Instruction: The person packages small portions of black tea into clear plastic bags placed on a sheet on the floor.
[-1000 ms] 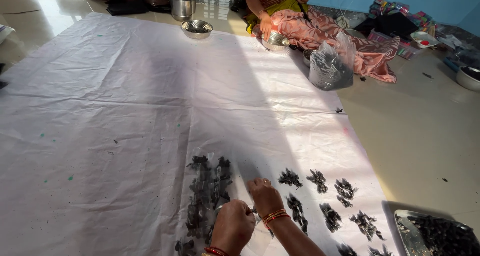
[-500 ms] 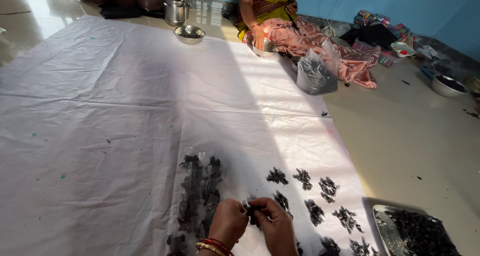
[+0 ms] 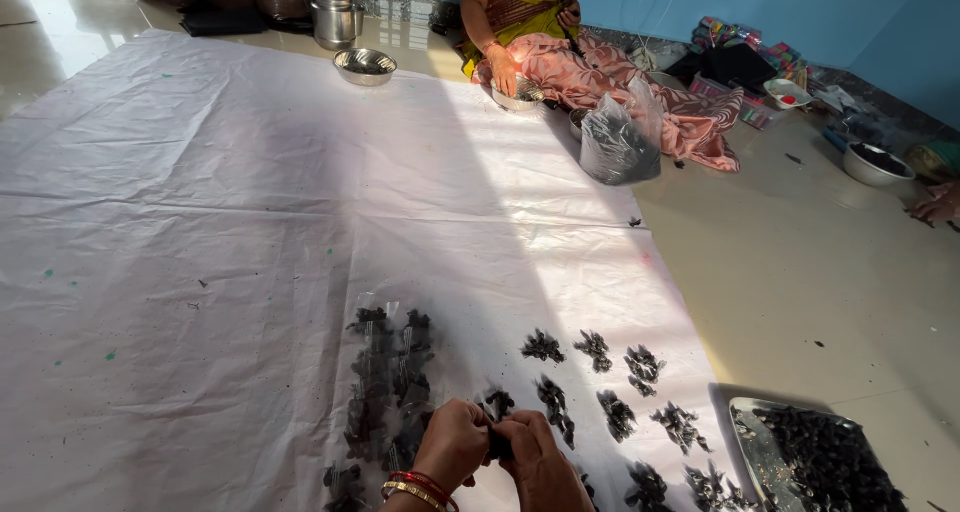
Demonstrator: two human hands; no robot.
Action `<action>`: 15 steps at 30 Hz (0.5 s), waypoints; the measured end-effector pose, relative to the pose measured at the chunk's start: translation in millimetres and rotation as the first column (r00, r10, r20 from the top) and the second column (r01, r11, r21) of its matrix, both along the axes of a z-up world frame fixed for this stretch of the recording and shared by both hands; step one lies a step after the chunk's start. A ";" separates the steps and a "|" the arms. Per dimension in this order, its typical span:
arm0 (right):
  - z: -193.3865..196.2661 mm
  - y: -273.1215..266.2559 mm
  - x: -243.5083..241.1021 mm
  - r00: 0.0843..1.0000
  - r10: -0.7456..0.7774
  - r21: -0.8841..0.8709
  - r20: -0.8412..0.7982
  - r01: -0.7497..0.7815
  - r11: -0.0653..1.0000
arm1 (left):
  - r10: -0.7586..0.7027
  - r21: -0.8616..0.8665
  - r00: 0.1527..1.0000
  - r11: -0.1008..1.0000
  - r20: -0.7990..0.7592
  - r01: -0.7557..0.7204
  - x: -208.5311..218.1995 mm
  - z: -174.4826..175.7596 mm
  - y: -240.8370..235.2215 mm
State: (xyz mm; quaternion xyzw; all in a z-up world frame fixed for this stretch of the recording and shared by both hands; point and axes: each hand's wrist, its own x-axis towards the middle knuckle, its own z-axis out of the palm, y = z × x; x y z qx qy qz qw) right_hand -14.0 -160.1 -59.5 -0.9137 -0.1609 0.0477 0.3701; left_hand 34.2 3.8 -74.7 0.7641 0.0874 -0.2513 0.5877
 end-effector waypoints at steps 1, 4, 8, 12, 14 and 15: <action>-6.6 -3.3 2.1 1.000 0.001 0.002 -0.001 -0.001 1.000 | 0.001 0.002 1.000 1.000 -0.001 -0.001 -0.8 0.6 0.2; -26.3 -14.0 6.7 0.993 -0.053 -0.184 -0.108 0.032 0.982 | -0.060 -0.011 0.998 0.998 0.026 0.060 -4.8 1.0 -2.0; -23.2 -16.6 10.0 0.997 -0.060 -0.185 -0.055 0.048 0.982 | -0.116 0.066 0.993 0.991 0.023 0.115 -10.0 13.4 -7.1; 1.4 -7.4 5.7 0.994 -0.021 0.017 -0.103 0.023 1.000 | -0.083 0.088 0.996 0.992 -0.038 0.086 -10.5 13.5 -7.6; 0.6 -7.6 4.4 0.993 -0.030 0.018 -0.113 0.032 0.999 | -0.097 0.094 0.994 0.990 -0.054 0.102 -8.3 8.2 -7.8; 0.4 -7.6 4.8 0.992 -0.038 0.019 -0.121 0.041 0.999 | -0.110 0.100 0.992 0.988 -0.069 0.116 -6.2 5.9 -7.9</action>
